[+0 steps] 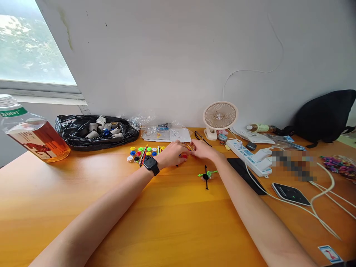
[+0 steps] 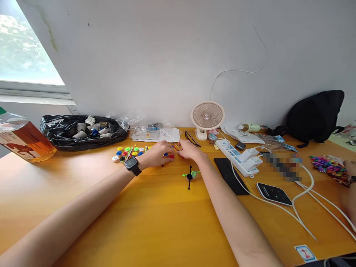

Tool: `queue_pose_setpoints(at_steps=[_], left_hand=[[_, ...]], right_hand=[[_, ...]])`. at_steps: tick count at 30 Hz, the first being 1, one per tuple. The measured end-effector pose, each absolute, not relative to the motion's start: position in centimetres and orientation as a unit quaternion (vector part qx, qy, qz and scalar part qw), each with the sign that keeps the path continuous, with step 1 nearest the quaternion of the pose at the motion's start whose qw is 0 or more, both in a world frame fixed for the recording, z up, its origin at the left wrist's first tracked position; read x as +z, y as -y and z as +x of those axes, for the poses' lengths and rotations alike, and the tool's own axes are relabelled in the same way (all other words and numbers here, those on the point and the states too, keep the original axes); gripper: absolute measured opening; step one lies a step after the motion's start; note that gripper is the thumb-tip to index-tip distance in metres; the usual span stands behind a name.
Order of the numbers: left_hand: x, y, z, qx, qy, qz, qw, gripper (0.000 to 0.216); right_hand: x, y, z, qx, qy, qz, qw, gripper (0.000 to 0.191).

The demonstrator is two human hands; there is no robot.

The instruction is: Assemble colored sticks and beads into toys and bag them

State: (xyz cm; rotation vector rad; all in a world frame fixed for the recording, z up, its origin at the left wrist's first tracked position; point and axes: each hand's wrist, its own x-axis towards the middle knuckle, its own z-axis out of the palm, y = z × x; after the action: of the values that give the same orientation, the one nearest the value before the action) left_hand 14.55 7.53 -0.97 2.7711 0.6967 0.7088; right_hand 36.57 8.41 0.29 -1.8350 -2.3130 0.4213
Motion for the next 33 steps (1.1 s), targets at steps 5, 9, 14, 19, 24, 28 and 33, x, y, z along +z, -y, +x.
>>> queue_pose_setpoints(at_steps=[5,9,14,19,24,28,33], left_hand=[[-1.1,-7.5,14.5,0.231,-0.276,0.930,0.077,0.014],[-0.9,-7.1,14.6,0.219,-0.313,0.923,0.049,0.016],[-0.1,-7.2,13.9,0.214,-0.331,0.917,0.051,0.025],[0.6,-8.6,12.1,0.177,-0.351,0.918,0.058,0.045],[1.3,-9.9,10.5,0.216,-0.345,0.909,0.088,0.038],[2.0,-10.2,9.9,0.234,-0.337,0.905,0.114,0.033],[2.6,-10.0,10.1,0.230,-0.340,0.898,0.158,0.025]], right_hand=[[0.2,-8.5,36.6,0.184,0.772,-0.604,0.065,0.022],[0.5,-8.5,36.3,0.207,0.769,-0.601,0.063,0.021],[2.1,-8.0,36.3,0.235,0.777,-0.582,0.056,0.020],[5.3,-7.0,38.3,0.280,0.801,-0.529,-0.011,0.020],[6.9,-6.0,38.2,0.423,0.795,-0.396,-0.182,0.050],[5.8,-6.0,36.9,0.452,0.738,-0.428,-0.262,0.063],[4.9,-6.8,37.8,0.421,0.738,-0.463,-0.254,0.054]])
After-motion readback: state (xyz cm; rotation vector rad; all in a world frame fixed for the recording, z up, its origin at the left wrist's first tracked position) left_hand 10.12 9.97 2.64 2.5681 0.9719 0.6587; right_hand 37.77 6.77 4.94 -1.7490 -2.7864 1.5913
